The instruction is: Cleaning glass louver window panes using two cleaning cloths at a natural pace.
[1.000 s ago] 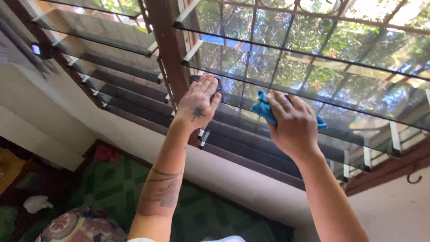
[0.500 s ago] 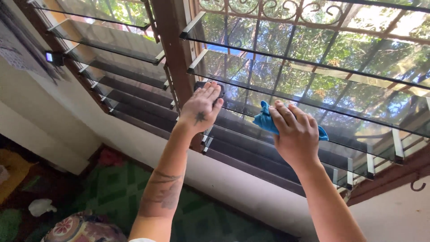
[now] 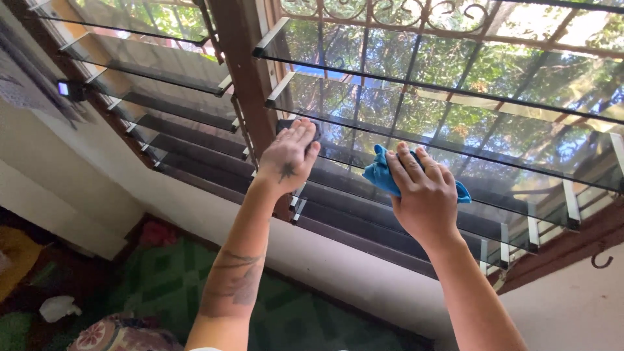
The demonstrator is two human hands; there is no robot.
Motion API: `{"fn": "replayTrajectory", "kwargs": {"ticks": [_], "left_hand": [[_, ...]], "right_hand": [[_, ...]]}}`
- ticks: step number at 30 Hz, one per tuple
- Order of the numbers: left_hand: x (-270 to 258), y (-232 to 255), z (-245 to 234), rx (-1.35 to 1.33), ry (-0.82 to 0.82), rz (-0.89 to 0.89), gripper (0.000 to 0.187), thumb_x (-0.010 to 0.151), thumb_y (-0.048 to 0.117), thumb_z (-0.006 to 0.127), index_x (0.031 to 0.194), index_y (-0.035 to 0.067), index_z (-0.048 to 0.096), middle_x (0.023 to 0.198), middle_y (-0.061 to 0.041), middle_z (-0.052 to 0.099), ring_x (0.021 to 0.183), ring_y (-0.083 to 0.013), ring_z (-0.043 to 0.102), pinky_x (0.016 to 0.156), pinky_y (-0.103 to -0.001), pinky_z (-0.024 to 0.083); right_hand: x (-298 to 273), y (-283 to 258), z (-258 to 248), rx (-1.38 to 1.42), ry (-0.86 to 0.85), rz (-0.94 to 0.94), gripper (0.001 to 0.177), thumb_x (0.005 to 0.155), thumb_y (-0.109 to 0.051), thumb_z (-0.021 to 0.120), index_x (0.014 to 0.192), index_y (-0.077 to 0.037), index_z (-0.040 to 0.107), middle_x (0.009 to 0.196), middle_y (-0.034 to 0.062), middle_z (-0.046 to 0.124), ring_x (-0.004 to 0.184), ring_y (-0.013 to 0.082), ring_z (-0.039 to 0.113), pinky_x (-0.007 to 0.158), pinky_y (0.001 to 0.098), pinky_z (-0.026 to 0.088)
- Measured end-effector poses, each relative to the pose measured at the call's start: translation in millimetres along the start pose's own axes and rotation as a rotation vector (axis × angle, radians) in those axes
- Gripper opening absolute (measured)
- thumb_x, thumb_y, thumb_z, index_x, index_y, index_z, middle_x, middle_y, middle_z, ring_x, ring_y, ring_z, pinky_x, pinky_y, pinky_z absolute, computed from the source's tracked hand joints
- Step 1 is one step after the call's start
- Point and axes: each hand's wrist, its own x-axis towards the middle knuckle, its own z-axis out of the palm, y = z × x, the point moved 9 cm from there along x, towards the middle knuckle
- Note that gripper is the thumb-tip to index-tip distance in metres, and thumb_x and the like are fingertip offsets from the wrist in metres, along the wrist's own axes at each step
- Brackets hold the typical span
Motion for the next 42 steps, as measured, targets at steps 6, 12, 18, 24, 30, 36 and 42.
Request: {"fn": "replayTrajectory", "kwargs": {"ticks": [6, 12, 18, 24, 30, 36, 42], "left_hand": [[32.8, -21.4, 58.0, 0.047, 0.012, -0.037, 0.062, 0.105, 0.049, 0.038, 0.151, 0.01, 0.049, 0.152, -0.016, 0.051, 0.143, -0.0349, 0.045, 0.121, -0.049, 0.03], [-0.9, 11.0, 2.2, 0.071, 0.053, 0.028, 0.057, 0.107, 0.044, 0.038, 0.149, 0.007, 0.053, 0.152, -0.018, 0.052, 0.143, -0.0337, 0.046, 0.119, -0.046, 0.031], [29.0, -22.2, 39.0, 0.045, -0.004, 0.033, 0.06, 0.107, 0.049, 0.037, 0.148, 0.008, 0.053, 0.15, -0.016, 0.054, 0.14, -0.0335, 0.048, 0.117, -0.049, 0.035], [52.4, -32.2, 66.3, 0.049, -0.012, 0.028, 0.057, 0.105, 0.051, 0.037, 0.136, 0.011, 0.064, 0.137, -0.016, 0.064, 0.132, -0.0322, 0.056, 0.117, -0.047, 0.033], [4.4, 23.5, 0.6, 0.122, 0.062, 0.008, 0.057, 0.106, 0.042, 0.038, 0.146, 0.003, 0.054, 0.148, -0.022, 0.054, 0.139, -0.0367, 0.049, 0.116, -0.047, 0.034], [-8.3, 55.6, -0.1, 0.056, 0.092, 0.064, 0.057, 0.104, 0.04, 0.043, 0.147, 0.003, 0.051, 0.15, -0.022, 0.051, 0.142, -0.0378, 0.045, 0.118, -0.049, 0.031], [12.5, 35.1, 14.2, 0.037, 0.036, 0.081, 0.058, 0.105, 0.043, 0.042, 0.146, 0.005, 0.055, 0.146, -0.022, 0.056, 0.139, -0.0382, 0.05, 0.117, -0.05, 0.034]], "right_hand": [[-0.1, 1.3, 0.6, 0.02, 0.001, 0.007, 0.052, 0.087, -0.028, 0.07, 0.14, -0.023, 0.067, 0.14, 0.0074, 0.068, 0.123, 0.0354, 0.065, 0.096, 0.0474, 0.053], [-1.4, 5.0, 3.8, 0.042, -0.016, 0.012, 0.053, 0.087, -0.03, 0.07, 0.139, -0.024, 0.067, 0.141, 0.0056, 0.067, 0.124, 0.0338, 0.065, 0.097, 0.0478, 0.052], [0.8, 4.3, 1.4, 0.053, -0.006, 0.031, 0.05, 0.089, -0.03, 0.07, 0.138, -0.023, 0.068, 0.14, 0.0064, 0.068, 0.123, 0.0333, 0.065, 0.097, 0.0469, 0.052], [-2.7, 6.5, 7.7, 0.062, -0.05, 0.015, 0.058, 0.087, -0.029, 0.073, 0.144, -0.023, 0.064, 0.144, 0.0048, 0.064, 0.126, 0.032, 0.063, 0.098, 0.047, 0.051], [-0.3, 6.8, 4.1, 0.063, -0.032, 0.034, 0.052, 0.088, -0.03, 0.072, 0.139, -0.024, 0.066, 0.142, 0.0048, 0.066, 0.125, 0.0314, 0.064, 0.097, 0.0465, 0.051], [-0.1, 6.7, 6.4, 0.059, -0.006, 0.028, 0.049, 0.09, -0.03, 0.069, 0.138, -0.024, 0.067, 0.14, 0.0048, 0.067, 0.123, 0.0311, 0.065, 0.096, 0.0462, 0.052], [-0.4, 4.6, 3.4, 0.042, -0.02, 0.019, 0.05, 0.09, -0.029, 0.07, 0.14, -0.023, 0.066, 0.141, 0.0049, 0.066, 0.125, 0.0306, 0.064, 0.098, 0.0465, 0.051]]}}
